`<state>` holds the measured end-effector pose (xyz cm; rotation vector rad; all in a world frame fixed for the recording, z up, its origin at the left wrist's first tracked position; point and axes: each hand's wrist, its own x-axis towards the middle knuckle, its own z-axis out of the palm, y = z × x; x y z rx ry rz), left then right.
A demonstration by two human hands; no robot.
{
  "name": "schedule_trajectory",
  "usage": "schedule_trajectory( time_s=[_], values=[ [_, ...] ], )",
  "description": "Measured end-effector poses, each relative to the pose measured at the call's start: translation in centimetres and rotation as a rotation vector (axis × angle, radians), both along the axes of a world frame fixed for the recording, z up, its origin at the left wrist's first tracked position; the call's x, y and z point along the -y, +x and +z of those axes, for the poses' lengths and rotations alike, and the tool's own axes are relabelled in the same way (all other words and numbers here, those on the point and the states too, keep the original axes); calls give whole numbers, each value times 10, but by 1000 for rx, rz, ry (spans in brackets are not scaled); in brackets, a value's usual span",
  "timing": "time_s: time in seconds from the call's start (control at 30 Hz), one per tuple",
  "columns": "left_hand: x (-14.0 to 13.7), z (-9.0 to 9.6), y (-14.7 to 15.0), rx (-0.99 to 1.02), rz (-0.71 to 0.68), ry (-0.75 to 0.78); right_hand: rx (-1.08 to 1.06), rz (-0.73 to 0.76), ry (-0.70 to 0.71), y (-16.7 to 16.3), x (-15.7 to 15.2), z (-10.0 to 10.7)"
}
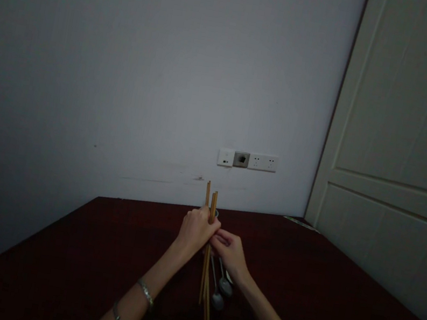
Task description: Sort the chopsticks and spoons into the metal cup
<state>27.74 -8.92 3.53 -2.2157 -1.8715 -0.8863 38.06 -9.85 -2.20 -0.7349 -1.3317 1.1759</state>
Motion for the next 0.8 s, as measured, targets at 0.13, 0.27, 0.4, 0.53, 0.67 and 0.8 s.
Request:
schedule_trajectory(
  time_s=[0.13, 0.27, 0.4, 0.53, 0.67, 0.8],
  values=[
    [-1, -3, -2, 42, -43, 56, -8, -4, -16, 0, -1, 0],
    [-5, -4, -6, 189, -144, 77, -35, 32, -44, 4, 0, 4],
    [-10, -1, -10, 514, -377, -22, -71, 74, -60, 9, 3, 14],
    [-12, 6, -16, 845, -581, -210, -81, 134, -55, 13, 9, 22],
    [-12, 14, -19, 980, -643, -305, -86, 166, -88, 14, 13, 19],
    [-6, 19, -17, 1022, -688, -352, -113, 180, -114, 13, 14, 13]
  ],
)
